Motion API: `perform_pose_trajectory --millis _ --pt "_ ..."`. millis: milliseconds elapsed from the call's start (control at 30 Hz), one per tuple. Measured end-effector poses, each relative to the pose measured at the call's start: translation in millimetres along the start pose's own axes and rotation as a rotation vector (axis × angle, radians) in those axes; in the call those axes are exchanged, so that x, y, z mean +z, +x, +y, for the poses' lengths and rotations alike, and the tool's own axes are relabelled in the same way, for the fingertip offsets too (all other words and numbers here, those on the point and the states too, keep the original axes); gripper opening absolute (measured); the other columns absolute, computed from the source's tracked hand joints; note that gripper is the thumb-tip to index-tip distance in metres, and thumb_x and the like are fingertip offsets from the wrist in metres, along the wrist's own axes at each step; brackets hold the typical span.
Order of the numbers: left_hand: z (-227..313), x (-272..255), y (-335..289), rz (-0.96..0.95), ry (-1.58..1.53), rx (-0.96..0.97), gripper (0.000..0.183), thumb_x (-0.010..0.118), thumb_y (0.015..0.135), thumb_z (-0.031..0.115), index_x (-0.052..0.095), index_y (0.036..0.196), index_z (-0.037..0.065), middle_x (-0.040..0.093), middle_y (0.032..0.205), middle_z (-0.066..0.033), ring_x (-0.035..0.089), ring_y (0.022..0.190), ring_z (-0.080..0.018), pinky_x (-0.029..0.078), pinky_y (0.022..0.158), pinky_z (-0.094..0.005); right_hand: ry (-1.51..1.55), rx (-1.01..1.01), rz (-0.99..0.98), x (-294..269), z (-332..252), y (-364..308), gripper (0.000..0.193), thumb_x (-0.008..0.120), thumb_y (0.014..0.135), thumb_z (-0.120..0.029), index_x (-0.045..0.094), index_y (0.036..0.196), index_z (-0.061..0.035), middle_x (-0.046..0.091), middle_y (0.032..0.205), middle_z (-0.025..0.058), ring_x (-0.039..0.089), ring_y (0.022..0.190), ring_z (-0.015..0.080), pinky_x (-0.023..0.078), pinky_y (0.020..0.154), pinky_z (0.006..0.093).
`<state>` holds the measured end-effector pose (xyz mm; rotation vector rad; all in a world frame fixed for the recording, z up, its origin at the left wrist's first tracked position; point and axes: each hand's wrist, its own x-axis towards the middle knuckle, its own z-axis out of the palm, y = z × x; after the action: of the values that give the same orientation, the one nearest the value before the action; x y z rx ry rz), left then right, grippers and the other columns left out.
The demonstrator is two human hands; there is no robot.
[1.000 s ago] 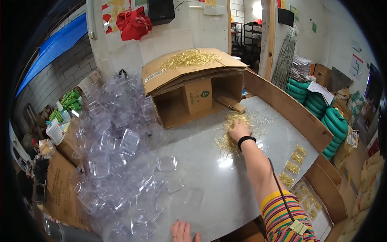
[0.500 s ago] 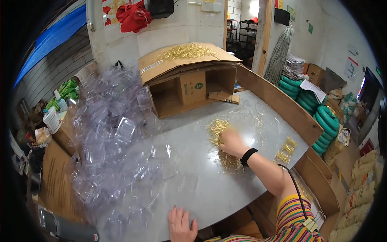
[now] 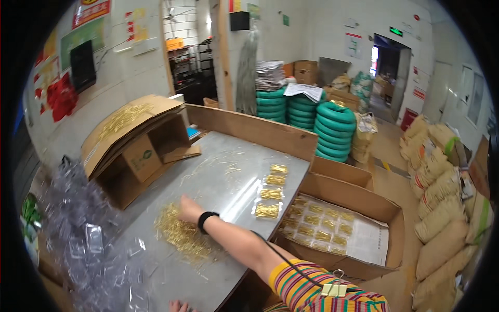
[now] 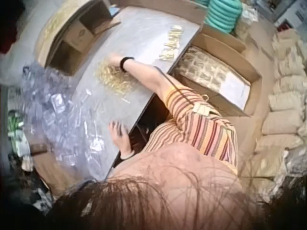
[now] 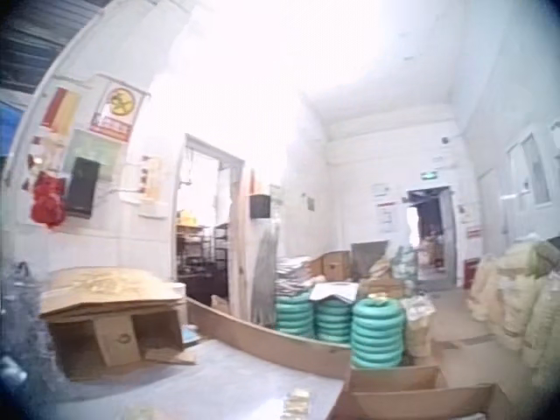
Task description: Sort and package gold-colored metal pins into plastic containers.
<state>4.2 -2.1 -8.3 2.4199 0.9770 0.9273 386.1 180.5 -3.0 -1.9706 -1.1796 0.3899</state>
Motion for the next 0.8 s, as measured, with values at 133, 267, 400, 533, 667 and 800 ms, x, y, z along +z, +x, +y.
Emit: perform_pose_trajectory --millis 133,267,400,533,667,800 --pt "36 -65 29 0.016 -0.382 -0.280 0.033 0.064 0.096 0.009 0.064 0.127 -0.001 0.057 0.141 -0.0179 0.051 0.132 -0.0319 0.038 0.111 -0.0417 0.420 0.104 -0.173 -12 -49 -9 0.070 0.077 0.075 -0.010 0.046 0.135 0.0052 0.067 0.099 0.0240 0.069 0.093 0.0313 0.056 0.077 0.0405" --pt "41 -90 103 0.023 -0.519 -0.263 0.031 0.064 0.095 0.005 0.065 0.126 0.000 0.060 0.137 -0.0168 0.057 0.123 -0.0288 0.044 0.104 -0.0370 0.877 0.002 -0.222 -61 -85 -19 0.069 0.070 0.077 0.000 0.041 0.140 0.0027 0.060 0.092 0.0091 0.062 0.078 0.0159 0.052 0.065 0.0299" --pt "-37 -59 201 0.064 -0.751 -0.298 0.055 0.065 0.097 0.024 0.046 0.144 0.002 0.052 0.141 -0.0176 0.050 0.132 -0.0332 0.042 0.108 -0.0463 1.151 -0.204 -0.293 -91 -111 -21 0.067 0.069 0.080 0.002 0.041 0.141 -0.0004 0.055 0.093 0.0027 0.059 0.080 0.0119 0.050 0.068 0.0260" --pt "-35 -21 280 -0.239 -1.387 -0.583 0.058 0.059 0.101 0.045 0.050 0.142 0.005 0.058 0.137 -0.0116 0.058 0.122 -0.0262 0.050 0.099 -0.0445 1.273 -0.239 -0.427 -85 -116 -24 0.061 0.068 0.082 0.002 0.043 0.138 -0.0022 0.055 0.096 0.0003 0.058 0.086 0.0083 0.049 0.074 0.0248" --pt "-11 18 303 -0.222 -1.589 -0.539 0.051 0.057 0.102 0.044 0.058 0.136 0.006 0.066 0.128 -0.0084 0.065 0.112 -0.0239 0.055 0.094 -0.0410 1.293 -0.338 -0.497 -89 -96 -3 0.073 0.076 0.089 -0.017 0.034 0.147 -0.0024 0.055 0.108 0.0042 0.058 0.098 0.0122 0.050 0.085 0.0289" --pt "-13 7 335 -0.055 -1.540 -0.527 0.042 0.053 0.106 0.034 0.057 0.136 0.005 0.065 0.131 -0.0120 0.066 0.112 -0.0260 0.055 0.096 -0.0417 1.173 -0.228 -0.308 -112 -77 9 0.116 0.072 0.089 -0.055 -0.009 0.159 -0.0131 0.046 0.140 0.0209 0.044 0.133 0.0316 0.038 0.109 0.0529"
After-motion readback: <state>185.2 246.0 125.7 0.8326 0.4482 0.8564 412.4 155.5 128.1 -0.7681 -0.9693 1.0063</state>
